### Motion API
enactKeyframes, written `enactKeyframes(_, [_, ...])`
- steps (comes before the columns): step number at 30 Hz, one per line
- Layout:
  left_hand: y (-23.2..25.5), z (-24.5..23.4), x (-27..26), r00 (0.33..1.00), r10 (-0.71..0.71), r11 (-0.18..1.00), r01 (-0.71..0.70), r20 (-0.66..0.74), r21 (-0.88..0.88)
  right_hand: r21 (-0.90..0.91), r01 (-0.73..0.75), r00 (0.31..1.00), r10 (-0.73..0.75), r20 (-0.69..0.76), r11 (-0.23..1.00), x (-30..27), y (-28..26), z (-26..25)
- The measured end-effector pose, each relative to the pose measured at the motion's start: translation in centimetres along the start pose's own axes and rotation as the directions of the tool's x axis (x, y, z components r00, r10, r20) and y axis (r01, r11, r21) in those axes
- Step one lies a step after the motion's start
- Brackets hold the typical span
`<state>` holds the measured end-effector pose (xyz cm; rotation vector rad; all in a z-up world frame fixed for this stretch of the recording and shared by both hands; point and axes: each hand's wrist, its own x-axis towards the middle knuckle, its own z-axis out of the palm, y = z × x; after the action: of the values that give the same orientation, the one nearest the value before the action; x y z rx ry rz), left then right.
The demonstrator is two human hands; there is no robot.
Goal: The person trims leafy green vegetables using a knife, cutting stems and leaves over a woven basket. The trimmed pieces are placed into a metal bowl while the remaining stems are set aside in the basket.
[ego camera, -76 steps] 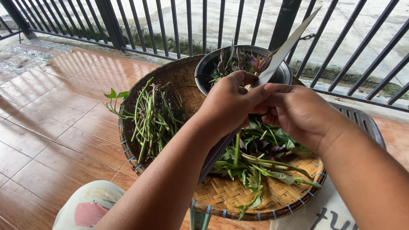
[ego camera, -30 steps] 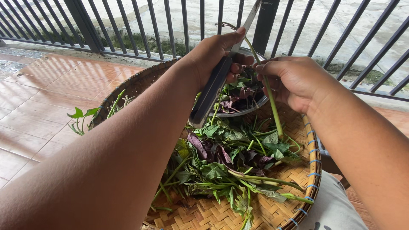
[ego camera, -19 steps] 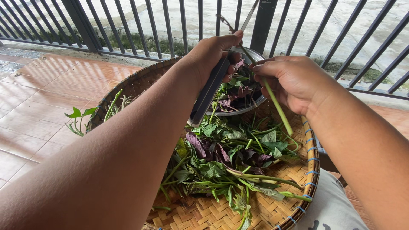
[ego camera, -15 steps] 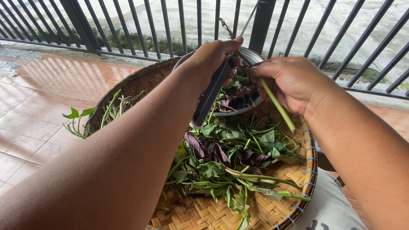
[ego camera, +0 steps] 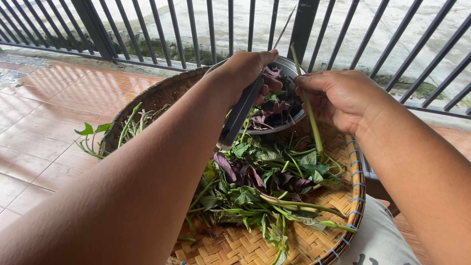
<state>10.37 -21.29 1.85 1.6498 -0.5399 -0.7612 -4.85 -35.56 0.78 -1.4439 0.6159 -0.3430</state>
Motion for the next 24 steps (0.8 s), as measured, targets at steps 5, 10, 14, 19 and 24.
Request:
enactKeyframes(5, [0.2,-1.2,-2.4,0.993,0.104,0.992,-0.107,-0.058,-0.059,-0.01,0.053,0.996,-0.053,0.067,0.999,0.0,-0.6,1.9])
enactKeyframes(10, [-0.7,-3.7,-5.7,0.986,0.101,0.988,-0.115,-0.134,-0.104,0.019,0.069,0.99,-0.07,0.126,0.997,-0.2,-0.9,5.2])
enactKeyframes(14, [-1.7,-6.1,-8.8,0.976,0.056,0.979,-0.095,-0.209,-0.182,-0.056,0.084,0.987,-0.075,0.145,0.995,-1.3,-0.9,8.8])
enactKeyframes(19, [-2.8,-9.0,-12.7,0.938,-0.065,0.973,-0.017,-0.341,-0.232,-0.097,0.06,0.977,-0.038,0.211,0.994,-3.1,-0.7,13.2])
enactKeyframes(24, [-4.7,-11.7,-16.0,0.894,-0.115,0.964,-0.004,-0.433,-0.265,-0.114,0.027,0.966,0.003,0.259,0.993,-3.7,-0.1,17.0])
